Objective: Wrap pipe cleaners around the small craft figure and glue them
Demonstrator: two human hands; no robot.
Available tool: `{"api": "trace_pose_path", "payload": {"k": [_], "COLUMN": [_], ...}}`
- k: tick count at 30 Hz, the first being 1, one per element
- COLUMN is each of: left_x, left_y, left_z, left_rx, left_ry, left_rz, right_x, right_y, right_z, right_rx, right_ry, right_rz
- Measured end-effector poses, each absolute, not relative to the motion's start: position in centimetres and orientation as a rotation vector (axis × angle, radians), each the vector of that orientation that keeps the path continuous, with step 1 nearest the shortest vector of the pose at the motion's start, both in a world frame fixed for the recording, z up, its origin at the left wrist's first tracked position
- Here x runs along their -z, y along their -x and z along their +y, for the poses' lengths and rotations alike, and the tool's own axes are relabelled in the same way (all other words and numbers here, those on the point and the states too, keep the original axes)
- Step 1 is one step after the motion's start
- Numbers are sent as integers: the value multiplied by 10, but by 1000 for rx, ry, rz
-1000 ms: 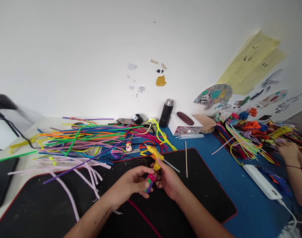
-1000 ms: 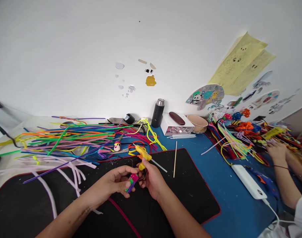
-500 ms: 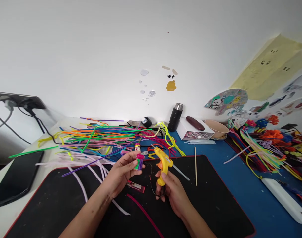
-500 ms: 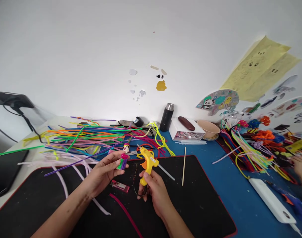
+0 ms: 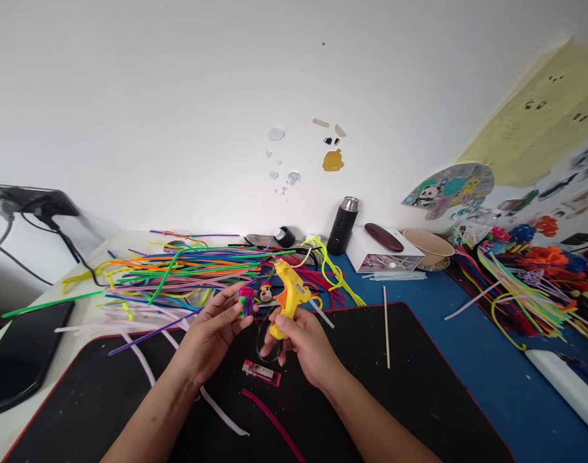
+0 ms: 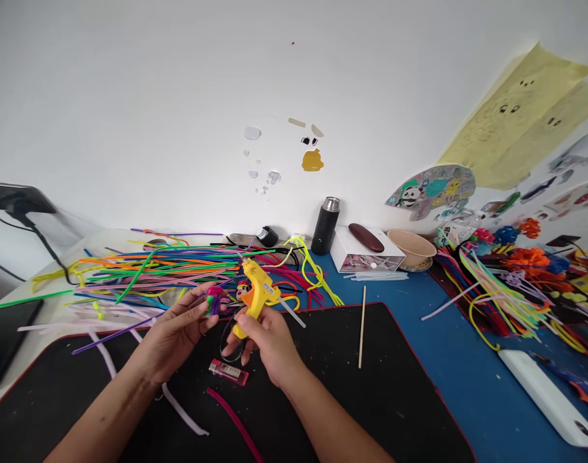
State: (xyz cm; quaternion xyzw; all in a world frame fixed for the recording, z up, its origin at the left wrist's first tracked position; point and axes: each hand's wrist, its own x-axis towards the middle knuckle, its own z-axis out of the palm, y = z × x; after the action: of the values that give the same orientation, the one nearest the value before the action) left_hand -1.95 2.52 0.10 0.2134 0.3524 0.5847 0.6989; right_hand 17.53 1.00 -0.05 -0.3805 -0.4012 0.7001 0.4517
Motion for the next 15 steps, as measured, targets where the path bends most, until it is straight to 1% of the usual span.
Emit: {"api": "trace_pose_path", "payload": {"k": [5, 9, 11, 15], "left_x": [0, 0, 1, 1], "left_y": [20, 18, 17, 16], "left_z": [25, 22, 21, 20], "left_rx": [-1300, -1276, -1266, -1263], "left_ry": [-485, -505, -514, -526], "left_rz": [781, 764, 759, 753], "right_x": [-3, 8, 12, 10], "right_y": [-171, -175, -177, -184], "right_z": [28, 23, 18, 12], "right_rx": [-1725, -1689, -1725, -1732], "right_ry": [823, 832, 837, 922], "right_rz": [-1048, -1021, -1095, -1183]}}
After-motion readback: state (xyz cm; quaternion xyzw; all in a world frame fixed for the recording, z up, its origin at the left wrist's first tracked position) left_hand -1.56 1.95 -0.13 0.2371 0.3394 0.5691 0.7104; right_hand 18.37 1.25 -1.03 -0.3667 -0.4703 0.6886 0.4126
